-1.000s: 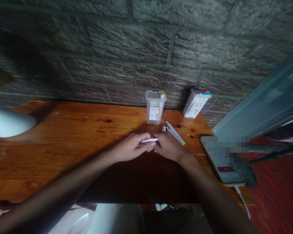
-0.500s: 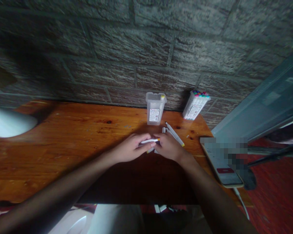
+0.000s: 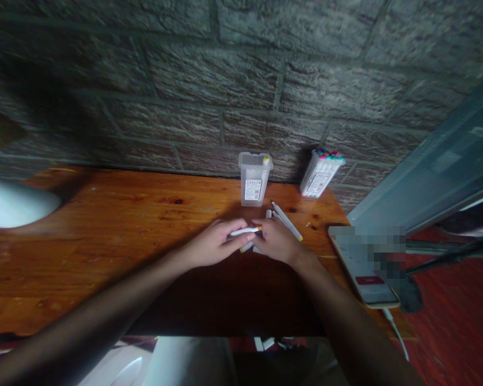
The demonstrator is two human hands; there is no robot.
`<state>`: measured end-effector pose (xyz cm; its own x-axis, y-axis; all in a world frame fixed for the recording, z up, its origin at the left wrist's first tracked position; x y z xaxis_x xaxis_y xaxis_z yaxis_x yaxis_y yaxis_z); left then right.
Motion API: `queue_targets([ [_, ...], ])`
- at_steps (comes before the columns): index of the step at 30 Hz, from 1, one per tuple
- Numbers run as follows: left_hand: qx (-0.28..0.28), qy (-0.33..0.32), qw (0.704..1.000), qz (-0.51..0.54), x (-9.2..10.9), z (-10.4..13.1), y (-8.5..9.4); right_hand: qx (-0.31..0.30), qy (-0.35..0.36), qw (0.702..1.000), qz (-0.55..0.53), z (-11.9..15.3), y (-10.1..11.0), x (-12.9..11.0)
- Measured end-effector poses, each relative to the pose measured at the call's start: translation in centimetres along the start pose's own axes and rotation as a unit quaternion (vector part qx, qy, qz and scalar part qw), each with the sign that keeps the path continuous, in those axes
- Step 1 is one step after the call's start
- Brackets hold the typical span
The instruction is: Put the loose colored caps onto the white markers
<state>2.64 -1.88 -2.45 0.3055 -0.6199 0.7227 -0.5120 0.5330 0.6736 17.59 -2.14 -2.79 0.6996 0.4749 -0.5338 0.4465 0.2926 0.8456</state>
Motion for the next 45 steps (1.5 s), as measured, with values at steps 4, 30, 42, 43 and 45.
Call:
queue_targets([
  [4,0.001,-0.002,1.0,-0.003,-0.1,0.0,0.0,-0.006,0.0,1.0,0.011,0.0,0.1,-0.1],
  [30,0.155,0.031,0.974,0.163,-1.2,0.4,2.4,0.217,-0.058,0.886,-0.406,0.1,1.2,1.3],
  [42,0.123,-0.02,0.972,0.199,-0.4,0.1,1.4,0.134,-0.005,0.875,-0.465,-0.1,0.6,0.0],
  [43,0.121,-0.02,0.971,0.206,-0.4,0.1,1.4,0.127,-0.002,0.874,-0.468,-0.2,0.5,-0.1],
  [45,0.111,-0.021,0.97,0.217,-0.3,0.1,1.3,0.124,0.002,0.868,-0.481,-0.3,0.4,-0.2],
])
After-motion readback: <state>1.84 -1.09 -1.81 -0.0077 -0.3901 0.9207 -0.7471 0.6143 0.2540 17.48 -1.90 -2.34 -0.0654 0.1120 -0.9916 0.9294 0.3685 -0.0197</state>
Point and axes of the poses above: each hand's wrist, its own z-axis away from the middle knuckle, its own y-axis out of the back of the hand, x = y × z, the point moved 4 cm from there along -z, towards the middle knuckle, and after that the axes turned 10 degrees about -x, right-handed, at the moved point
